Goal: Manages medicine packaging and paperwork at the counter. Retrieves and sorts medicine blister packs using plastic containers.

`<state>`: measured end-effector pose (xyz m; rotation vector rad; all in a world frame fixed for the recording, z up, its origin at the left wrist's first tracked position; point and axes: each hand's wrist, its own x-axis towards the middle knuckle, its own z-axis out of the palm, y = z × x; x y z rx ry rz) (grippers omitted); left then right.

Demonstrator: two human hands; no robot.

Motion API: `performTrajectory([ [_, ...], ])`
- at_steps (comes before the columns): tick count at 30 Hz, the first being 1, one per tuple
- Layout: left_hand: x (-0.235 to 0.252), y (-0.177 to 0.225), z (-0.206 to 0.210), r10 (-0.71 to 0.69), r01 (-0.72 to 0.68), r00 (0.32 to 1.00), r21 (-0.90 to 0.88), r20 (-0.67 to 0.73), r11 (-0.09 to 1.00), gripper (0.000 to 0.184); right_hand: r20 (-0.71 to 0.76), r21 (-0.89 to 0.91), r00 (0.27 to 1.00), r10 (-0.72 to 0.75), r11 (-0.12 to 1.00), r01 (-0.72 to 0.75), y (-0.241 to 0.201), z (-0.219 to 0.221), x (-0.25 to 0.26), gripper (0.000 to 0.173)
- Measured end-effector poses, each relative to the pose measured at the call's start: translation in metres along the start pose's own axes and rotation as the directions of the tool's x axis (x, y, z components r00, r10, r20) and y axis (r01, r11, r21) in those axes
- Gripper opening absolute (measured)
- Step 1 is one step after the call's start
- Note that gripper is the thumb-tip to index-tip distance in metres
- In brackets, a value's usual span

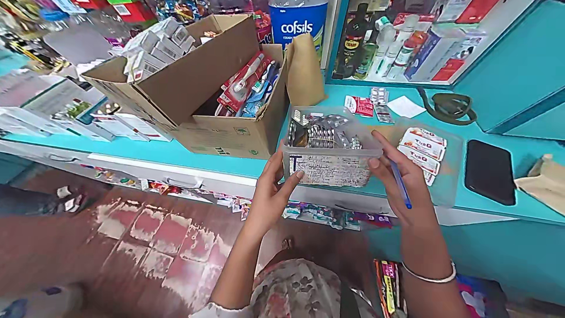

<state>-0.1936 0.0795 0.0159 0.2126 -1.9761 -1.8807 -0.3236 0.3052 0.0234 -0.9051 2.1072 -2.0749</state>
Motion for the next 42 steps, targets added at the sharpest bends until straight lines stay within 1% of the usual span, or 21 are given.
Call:
performTrajectory([
  [6, -0.001, 0.000, -0.002, -0.045, 0.044, 0.999, -0.021, -0.027, 0.999, 0.052, 0.078, -0.051, 0.996, -0.042, 0.998, 0.046, 0.004, -0.008, 0.000, 0.059],
  [11, 0.001, 0.004, -0.005, -0.097, 0.094, 0.994, -0.065, -0.040, 0.993, 0.046, 0.091, -0.028, 0.995, -0.039, 0.999, 0.041, 0.005, -0.009, 0.002, 0.058],
  [18, 0.004, 0.003, -0.009, -0.101, 0.097, 0.994, -0.100, -0.038, 0.990, 0.046, 0.083, -0.046, 0.995, -0.047, 0.998, 0.051, 0.007, -0.008, 0.004, 0.055],
  [21, 0.005, 0.004, -0.011, -0.108, 0.106, 0.994, -0.105, -0.017, 0.989, 0.045, 0.068, -0.030, 0.997, -0.042, 0.999, 0.045, 0.008, -0.007, 0.003, 0.054],
  [24, 0.007, 0.005, -0.015, -0.119, 0.120, 0.993, -0.133, 0.015, 0.984, 0.046, 0.061, -0.058, 0.997, -0.037, 0.997, 0.041, 0.008, -0.006, 0.003, 0.054],
  [28, 0.008, 0.009, -0.019, -0.134, 0.140, 0.990, -0.153, 0.045, 0.978, 0.045, 0.055, -0.074, 0.996, -0.063, 0.995, 0.067, 0.007, -0.004, 0.003, 0.053],
  [32, 0.008, 0.008, -0.021, -0.133, 0.143, 0.989, -0.175, 0.066, 0.974, 0.046, 0.053, -0.059, 0.997, -0.061, 0.996, 0.064, 0.008, -0.004, 0.003, 0.056],
  [36, 0.008, 0.005, -0.025, -0.118, 0.137, 0.987, -0.191, 0.105, 0.972, 0.049, 0.042, -0.072, 0.998, -0.046, 0.996, 0.049, 0.007, -0.003, 0.002, 0.057],
  [42, 0.008, 0.000, -0.030, -0.052, 0.085, 0.984, -0.196, 0.169, 0.977, 0.053, 0.026, -0.079, 0.999, -0.039, 0.996, 0.041, 0.006, -0.002, 0.001, 0.057],
])
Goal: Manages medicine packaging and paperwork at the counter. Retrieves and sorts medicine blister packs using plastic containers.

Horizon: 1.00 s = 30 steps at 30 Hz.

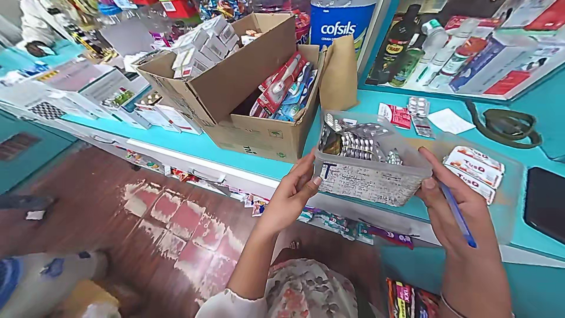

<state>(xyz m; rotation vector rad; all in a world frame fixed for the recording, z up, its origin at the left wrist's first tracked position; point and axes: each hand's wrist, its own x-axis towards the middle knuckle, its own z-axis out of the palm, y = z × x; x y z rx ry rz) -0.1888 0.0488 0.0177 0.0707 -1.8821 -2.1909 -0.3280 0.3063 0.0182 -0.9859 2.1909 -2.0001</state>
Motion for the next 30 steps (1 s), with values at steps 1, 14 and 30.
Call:
performTrajectory([
  [1, -0.0002, -0.0007, -0.0004, 0.005, -0.005, 1.000, 0.006, 0.007, 1.000, 0.055, -0.001, -0.002, 1.000, 0.005, 1.000, -0.005, -0.0005, 0.0003, -0.0005, 0.057],
  [14, -0.0013, -0.0066, -0.0043, 0.046, -0.048, 0.998, 0.023, 0.052, 0.999, 0.059, -0.010, 0.022, 1.000, 0.013, 1.000, -0.013, -0.0024, 0.0042, -0.0034, 0.062],
  [30, -0.0037, -0.0095, -0.0045, 0.049, -0.051, 0.997, 0.039, 0.053, 0.998, 0.054, 0.013, 0.051, 1.000, 0.021, 0.998, -0.021, -0.0008, 0.0025, -0.0055, 0.061],
])
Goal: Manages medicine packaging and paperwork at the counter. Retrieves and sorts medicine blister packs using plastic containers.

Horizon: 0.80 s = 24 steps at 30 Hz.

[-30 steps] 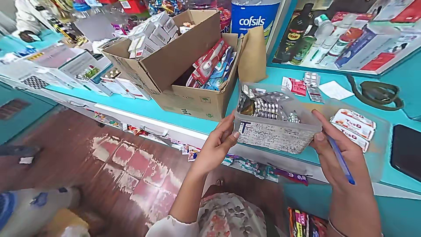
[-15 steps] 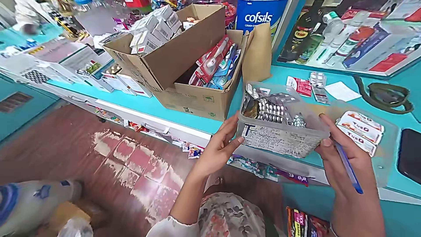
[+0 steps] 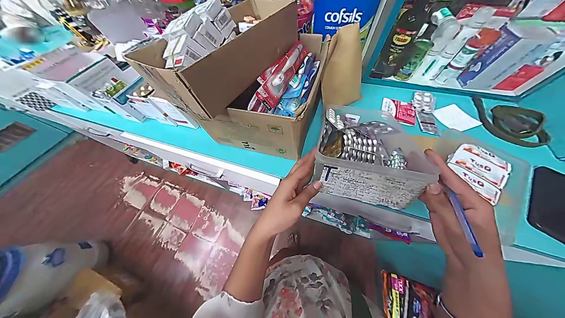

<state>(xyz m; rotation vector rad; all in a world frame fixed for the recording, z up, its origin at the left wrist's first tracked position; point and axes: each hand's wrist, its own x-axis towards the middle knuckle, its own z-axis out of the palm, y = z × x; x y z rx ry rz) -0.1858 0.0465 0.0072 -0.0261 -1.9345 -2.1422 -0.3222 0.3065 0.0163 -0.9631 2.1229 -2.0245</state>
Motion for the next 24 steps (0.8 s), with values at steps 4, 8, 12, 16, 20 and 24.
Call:
performTrajectory([
  [4, 0.0003, 0.0003, 0.0003, 0.006, -0.006, 1.000, 0.005, 0.002, 1.000, 0.055, -0.008, -0.009, 1.000, -0.013, 1.000, 0.013, 0.0002, 0.0002, 0.0001, 0.058],
  [8, 0.0004, 0.0007, -0.0002, 0.004, -0.004, 1.000, -0.005, 0.018, 1.000, 0.060, -0.013, 0.014, 1.000, -0.001, 1.000, 0.001, 0.0001, 0.0005, 0.0008, 0.059],
  [12, 0.0007, -0.0001, -0.0008, 0.018, -0.018, 0.999, -0.009, 0.040, 1.000, 0.063, -0.009, 0.009, 1.000, -0.007, 1.000, 0.007, 0.0012, -0.0001, 0.0005, 0.059],
  [16, 0.0009, -0.0019, -0.0017, 0.042, -0.041, 0.998, -0.016, 0.053, 0.999, 0.064, -0.010, 0.019, 1.000, -0.012, 1.000, 0.012, 0.0007, 0.0011, 0.0004, 0.058],
  [20, 0.0011, -0.0012, -0.0005, 0.027, -0.024, 0.998, -0.047, 0.065, 0.999, 0.072, -0.008, 0.023, 1.000, -0.010, 1.000, 0.011, 0.0005, 0.0013, -0.0003, 0.060],
  [24, 0.0002, 0.0001, 0.0070, -0.011, 0.011, 1.000, -0.006, 0.012, 1.000, 0.080, -0.028, 0.010, 1.000, -0.003, 1.000, 0.003, 0.0009, 0.0024, -0.0010, 0.059],
])
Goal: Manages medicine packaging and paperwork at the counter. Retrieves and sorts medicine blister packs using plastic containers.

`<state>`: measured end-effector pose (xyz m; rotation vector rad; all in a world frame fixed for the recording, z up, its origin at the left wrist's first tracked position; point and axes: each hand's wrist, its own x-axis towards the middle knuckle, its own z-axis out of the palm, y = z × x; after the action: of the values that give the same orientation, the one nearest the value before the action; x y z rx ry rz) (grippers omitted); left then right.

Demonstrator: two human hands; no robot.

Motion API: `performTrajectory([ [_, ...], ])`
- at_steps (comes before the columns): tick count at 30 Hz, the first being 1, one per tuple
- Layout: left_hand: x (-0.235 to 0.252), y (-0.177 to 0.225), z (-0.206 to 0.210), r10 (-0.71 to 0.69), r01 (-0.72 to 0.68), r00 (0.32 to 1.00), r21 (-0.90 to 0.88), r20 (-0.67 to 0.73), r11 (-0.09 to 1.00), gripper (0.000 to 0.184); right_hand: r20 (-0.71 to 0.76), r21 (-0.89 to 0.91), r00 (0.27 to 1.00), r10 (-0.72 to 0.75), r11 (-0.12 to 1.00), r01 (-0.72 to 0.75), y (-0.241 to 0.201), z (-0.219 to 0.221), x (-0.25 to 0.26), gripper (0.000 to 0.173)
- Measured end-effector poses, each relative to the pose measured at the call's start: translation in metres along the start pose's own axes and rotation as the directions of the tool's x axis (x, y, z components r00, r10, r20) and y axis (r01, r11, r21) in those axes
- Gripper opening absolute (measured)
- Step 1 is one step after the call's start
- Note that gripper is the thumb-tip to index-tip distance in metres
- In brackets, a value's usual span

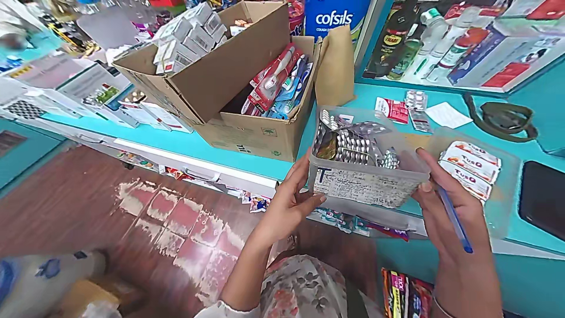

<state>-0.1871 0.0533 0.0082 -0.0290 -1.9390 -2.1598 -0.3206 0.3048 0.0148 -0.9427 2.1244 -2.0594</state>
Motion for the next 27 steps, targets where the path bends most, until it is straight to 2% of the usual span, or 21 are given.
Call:
performTrajectory([
  [8, -0.0008, -0.0037, 0.0065, 0.000, 0.006, 0.998, 0.084, -0.067, 0.996, 0.082, 0.019, 0.011, 1.000, -0.019, 1.000, 0.019, 0.0013, -0.0001, -0.0006, 0.059],
  [27, -0.0033, -0.0078, 0.0067, 0.031, -0.026, 0.996, 0.063, -0.079, 0.998, 0.084, 0.024, 0.040, 1.000, -0.002, 0.999, 0.001, -0.0043, 0.0034, -0.0031, 0.057],
])
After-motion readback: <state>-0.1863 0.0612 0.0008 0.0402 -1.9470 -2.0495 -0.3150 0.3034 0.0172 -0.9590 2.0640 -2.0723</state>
